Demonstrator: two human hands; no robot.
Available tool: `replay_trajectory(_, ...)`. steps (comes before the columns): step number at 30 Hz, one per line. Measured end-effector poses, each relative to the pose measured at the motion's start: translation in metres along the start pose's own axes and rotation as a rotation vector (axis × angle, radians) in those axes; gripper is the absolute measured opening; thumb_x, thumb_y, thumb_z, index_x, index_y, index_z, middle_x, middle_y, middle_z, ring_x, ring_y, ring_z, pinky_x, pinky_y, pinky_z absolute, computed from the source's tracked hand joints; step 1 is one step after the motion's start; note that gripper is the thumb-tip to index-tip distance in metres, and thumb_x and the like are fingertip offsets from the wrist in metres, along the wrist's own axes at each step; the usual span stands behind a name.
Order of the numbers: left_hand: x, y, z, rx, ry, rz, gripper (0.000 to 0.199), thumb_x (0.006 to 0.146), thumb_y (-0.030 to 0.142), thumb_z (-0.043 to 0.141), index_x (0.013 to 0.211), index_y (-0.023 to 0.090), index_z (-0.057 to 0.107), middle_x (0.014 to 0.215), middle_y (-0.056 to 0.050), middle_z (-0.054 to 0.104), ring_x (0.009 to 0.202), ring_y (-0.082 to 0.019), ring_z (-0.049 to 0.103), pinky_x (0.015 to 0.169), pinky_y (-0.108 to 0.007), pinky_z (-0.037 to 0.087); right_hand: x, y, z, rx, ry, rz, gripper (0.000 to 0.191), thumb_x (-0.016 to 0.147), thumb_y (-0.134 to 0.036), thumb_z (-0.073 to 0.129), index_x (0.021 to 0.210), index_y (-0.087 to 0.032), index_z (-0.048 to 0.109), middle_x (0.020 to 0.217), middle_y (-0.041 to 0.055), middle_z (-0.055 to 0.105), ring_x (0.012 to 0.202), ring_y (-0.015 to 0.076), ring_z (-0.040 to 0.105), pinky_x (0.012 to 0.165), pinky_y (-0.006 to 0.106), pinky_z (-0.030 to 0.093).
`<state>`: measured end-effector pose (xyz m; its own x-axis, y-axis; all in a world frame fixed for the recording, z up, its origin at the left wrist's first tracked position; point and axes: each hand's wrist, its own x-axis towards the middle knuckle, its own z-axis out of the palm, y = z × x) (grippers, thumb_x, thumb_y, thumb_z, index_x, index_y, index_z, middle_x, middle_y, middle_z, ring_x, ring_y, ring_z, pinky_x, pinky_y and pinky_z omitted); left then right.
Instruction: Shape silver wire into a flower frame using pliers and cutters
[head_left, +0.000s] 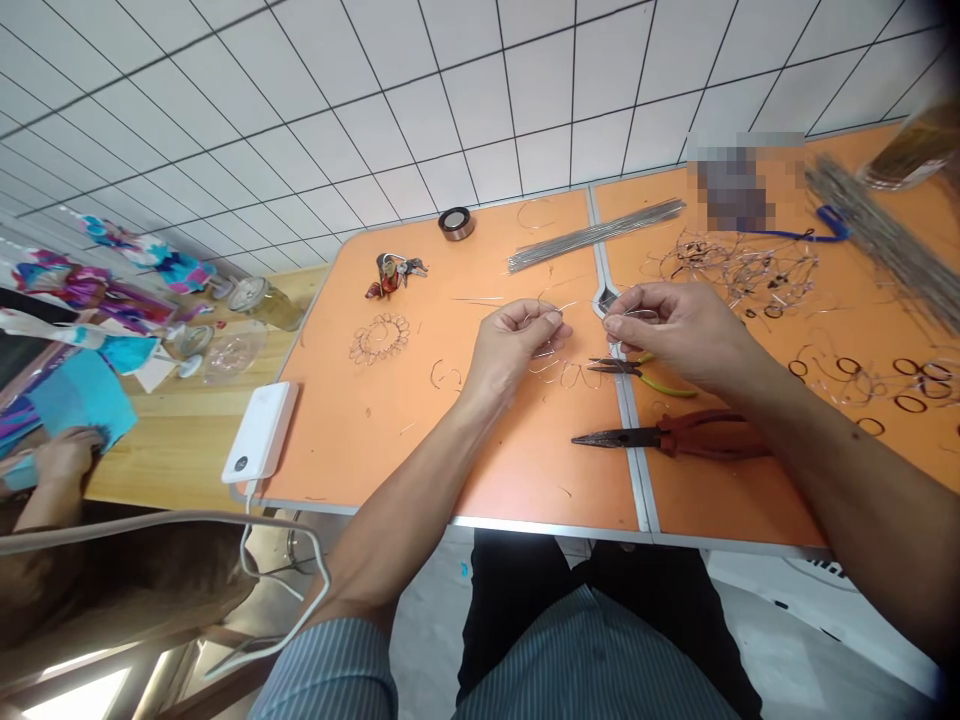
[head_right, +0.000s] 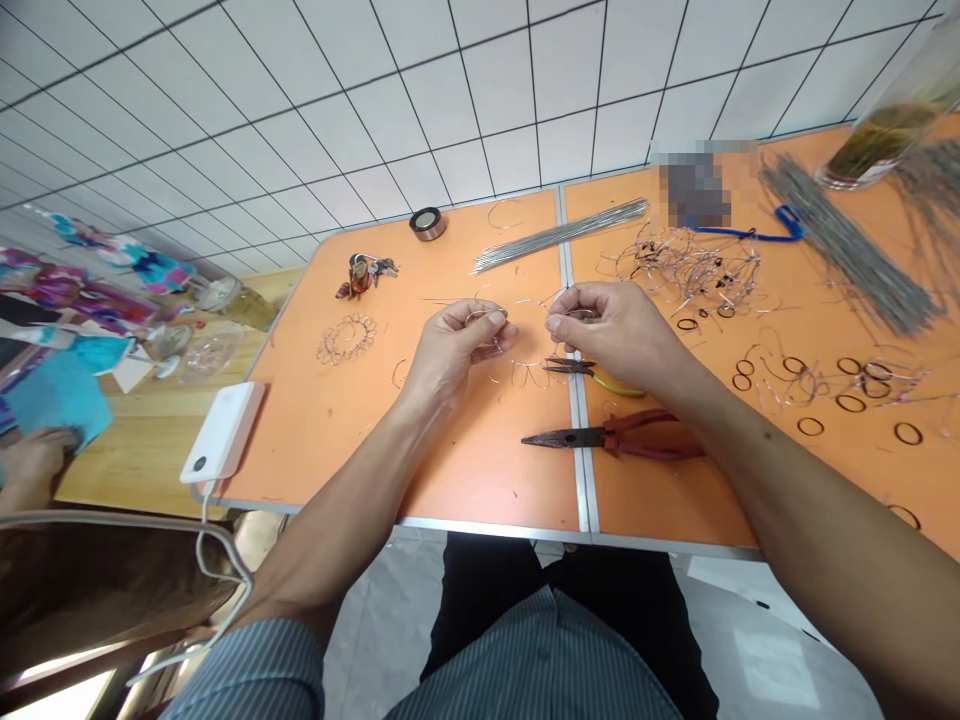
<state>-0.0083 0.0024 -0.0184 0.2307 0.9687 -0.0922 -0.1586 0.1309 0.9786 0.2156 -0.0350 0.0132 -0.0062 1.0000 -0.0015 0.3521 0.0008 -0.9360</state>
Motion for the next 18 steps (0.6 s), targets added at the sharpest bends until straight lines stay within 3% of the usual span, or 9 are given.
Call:
replay_trajectory(10,-0.0014,0.0041,0.0024,0.038,-0.029,0.008,0.029,0.082,0.041,0.096,0.090,0.019,0.079,0.081,-0.002,0.081,0.070,-0.011,0.070,0.075,-0.025,0.059,0.0016,0.0032,-0.0027,0.035,-0.041,-0.034,0.010,0.086,-0.024,0.086,0.078,-0.023,0.080,0.076,0.0019,0.072,0.072,0.0176,0.063,0.067,0.031,0.050)
replay_trajectory(18,-0.0004,-0.0002,0.0063,0.026,0.000,0.094,0.028,0.085,0.043,0.095,0.089,0.021,0.078,0.067,0.003,0.070,0.059,-0.010,0.062,0.062,-0.024,0.053,-0.0001,0.0039,0.0029,0.107,-0.054,0.092,0.012,0.092,-0.021,0.088,0.083,-0.024,0.079,0.077,0.0014,0.073,0.072,0.0181,0.068,0.075,0.034,0.059)
